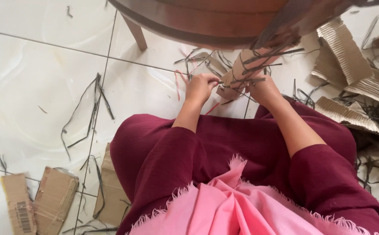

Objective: Wrapping a wooden chair leg with corrugated cardboard and securing it with plastic twine for protection.

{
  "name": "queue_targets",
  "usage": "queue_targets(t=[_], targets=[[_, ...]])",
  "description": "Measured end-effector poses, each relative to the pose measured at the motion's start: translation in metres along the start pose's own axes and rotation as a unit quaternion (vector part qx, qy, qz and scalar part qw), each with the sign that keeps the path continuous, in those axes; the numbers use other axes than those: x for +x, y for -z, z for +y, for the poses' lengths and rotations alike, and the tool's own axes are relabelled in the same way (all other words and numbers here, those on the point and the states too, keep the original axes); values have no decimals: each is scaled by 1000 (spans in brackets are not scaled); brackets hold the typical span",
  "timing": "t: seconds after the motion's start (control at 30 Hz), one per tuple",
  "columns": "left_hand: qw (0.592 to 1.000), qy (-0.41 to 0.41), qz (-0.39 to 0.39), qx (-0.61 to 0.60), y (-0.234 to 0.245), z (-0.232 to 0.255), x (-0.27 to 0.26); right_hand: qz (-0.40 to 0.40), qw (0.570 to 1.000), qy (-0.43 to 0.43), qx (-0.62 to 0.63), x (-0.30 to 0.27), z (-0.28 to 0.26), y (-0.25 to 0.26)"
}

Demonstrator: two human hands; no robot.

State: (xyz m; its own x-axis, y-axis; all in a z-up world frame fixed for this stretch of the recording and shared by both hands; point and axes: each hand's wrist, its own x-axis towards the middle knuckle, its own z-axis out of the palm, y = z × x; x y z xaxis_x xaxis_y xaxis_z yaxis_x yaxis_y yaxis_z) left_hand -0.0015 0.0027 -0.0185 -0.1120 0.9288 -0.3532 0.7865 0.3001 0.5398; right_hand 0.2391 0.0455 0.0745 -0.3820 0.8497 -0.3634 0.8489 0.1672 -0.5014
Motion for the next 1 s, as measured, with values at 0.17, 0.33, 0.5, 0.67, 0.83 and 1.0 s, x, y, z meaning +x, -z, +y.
queue_targets(t=[0.17, 0.33, 0.5, 0.67, 0.83, 1.0], targets=[[996, 67, -29, -52, 14, 15, -34, 63, 993, 97, -18, -1, 17, -14], [984, 110, -48, -131, -16, 28, -46, 33, 997, 73, 3, 3, 36, -39], [966, 166, -28, -197, -32, 32, -48, -10, 997, -30, 66, -26, 8, -32], [955, 195, -17, -225, -31, 35, -43, -39, 996, -8, 74, -49, 6, -45], [928, 210, -74, -298, -17, 44, -48, -46, 992, -54, 101, -66, -12, -55], [943, 192, -116, -245, -41, 59, -62, -28, 984, -72, 161, -93, -46, -53]])
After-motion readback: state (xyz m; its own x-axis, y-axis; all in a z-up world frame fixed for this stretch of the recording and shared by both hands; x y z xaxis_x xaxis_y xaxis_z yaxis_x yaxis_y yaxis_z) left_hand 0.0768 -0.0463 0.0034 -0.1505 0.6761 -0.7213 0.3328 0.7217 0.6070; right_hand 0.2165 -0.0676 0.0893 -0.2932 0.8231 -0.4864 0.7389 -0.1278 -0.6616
